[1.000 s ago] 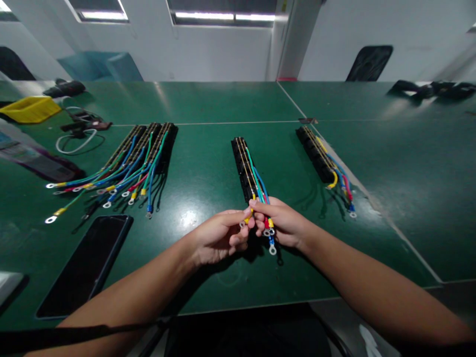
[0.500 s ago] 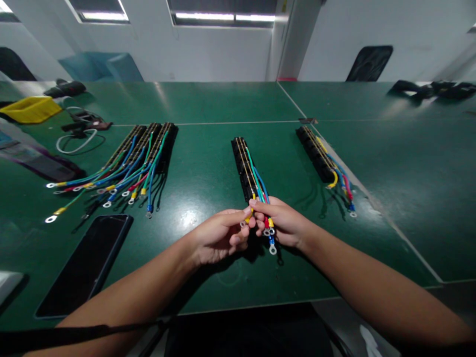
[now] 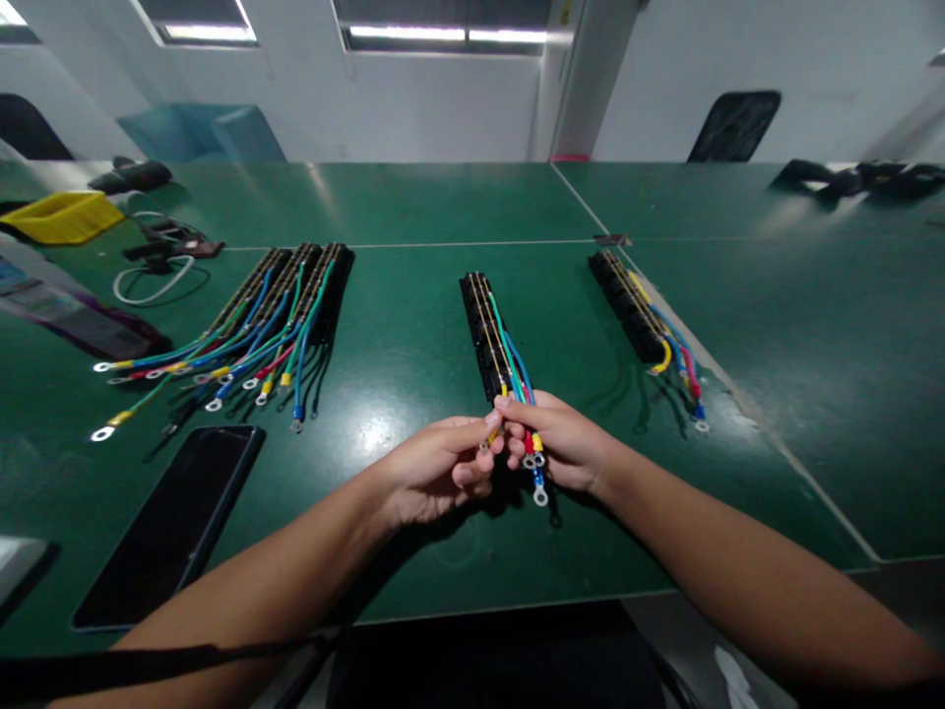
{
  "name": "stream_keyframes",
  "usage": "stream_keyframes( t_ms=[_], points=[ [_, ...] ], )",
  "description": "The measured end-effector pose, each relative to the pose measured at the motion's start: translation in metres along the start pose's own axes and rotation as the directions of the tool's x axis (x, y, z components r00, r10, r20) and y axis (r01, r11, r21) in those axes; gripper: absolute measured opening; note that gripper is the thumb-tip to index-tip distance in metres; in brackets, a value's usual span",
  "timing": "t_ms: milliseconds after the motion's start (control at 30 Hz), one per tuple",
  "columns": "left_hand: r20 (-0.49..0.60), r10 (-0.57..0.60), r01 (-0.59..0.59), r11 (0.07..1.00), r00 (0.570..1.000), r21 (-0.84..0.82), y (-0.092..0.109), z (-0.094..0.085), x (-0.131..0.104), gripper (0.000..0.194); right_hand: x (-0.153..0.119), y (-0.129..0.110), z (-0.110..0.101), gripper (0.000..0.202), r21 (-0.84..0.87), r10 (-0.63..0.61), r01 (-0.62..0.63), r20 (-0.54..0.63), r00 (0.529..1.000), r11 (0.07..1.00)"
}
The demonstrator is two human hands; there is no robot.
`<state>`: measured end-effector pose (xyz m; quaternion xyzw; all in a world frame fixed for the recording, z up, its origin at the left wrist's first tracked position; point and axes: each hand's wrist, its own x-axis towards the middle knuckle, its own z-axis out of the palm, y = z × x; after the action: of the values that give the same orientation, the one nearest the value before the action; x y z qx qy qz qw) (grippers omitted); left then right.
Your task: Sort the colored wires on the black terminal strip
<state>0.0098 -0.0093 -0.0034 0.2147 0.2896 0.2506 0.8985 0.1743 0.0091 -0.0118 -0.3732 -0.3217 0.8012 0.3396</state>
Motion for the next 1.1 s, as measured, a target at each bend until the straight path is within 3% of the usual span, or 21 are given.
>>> stream_keyframes(
  t_ms=[200, 500, 600, 767, 833, 933, 1000, 1100],
  points=[
    [-0.01, -0.007, 0.007, 1.0, 1.0, 0.003, 0.001, -0.001, 0.0, 0.028, 0.0, -0.001, 0.0, 0.026, -0.011, 0.007, -0.007, 0.001, 1.0, 1.0],
    [-0.153, 0.144, -0.082, 0.932, 0.978, 0.353, 0.009, 0.001, -0.007, 0.026, -0.003, -0.001, 0.005, 0.016, -0.068, -0.028, 0.022, -0.088, 0.996, 0.997],
    [-0.15, 0.141, -0.07, 0.913, 0.979, 0.402, 0.011, -0.002, -0.009, 0.026, -0.003, -0.001, 0.006, 0.018, -0.102, -0.03, 0.021, -0.095, 0.995, 0.995],
    [-0.077, 0.077, -0.048, 0.944, 0.994, 0.327, 0.012, -0.005, -0.01, 0.021, -0.003, -0.002, 0.006, 0.023, -0.12, -0.005, -0.004, -0.07, 0.998, 0.993],
    [-0.099, 0.102, -0.056, 0.919, 0.99, 0.389, 0.012, -0.005, -0.009, 0.022, -0.004, -0.002, 0.006, 0.024, -0.129, -0.001, -0.008, -0.071, 0.998, 0.992],
    [-0.137, 0.252, -0.107, 0.756, 0.958, 0.645, 0.012, -0.004, -0.009, 0.024, -0.004, -0.002, 0.007, 0.025, -0.137, -0.014, -0.001, -0.108, 0.994, 0.991],
    [-0.097, 0.381, -0.147, 0.562, 0.919, 0.814, 0.012, -0.003, -0.011, 0.024, -0.003, 0.0, 0.008, 0.022, -0.14, -0.03, 0.009, -0.144, 0.989, 0.99],
    [0.015, 0.499, -0.184, 0.291, 0.867, 0.939, 0.012, -0.002, -0.014, 0.024, -0.003, 0.003, 0.009, 0.018, -0.151, -0.065, 0.038, -0.182, 0.981, 0.988]
  ],
)
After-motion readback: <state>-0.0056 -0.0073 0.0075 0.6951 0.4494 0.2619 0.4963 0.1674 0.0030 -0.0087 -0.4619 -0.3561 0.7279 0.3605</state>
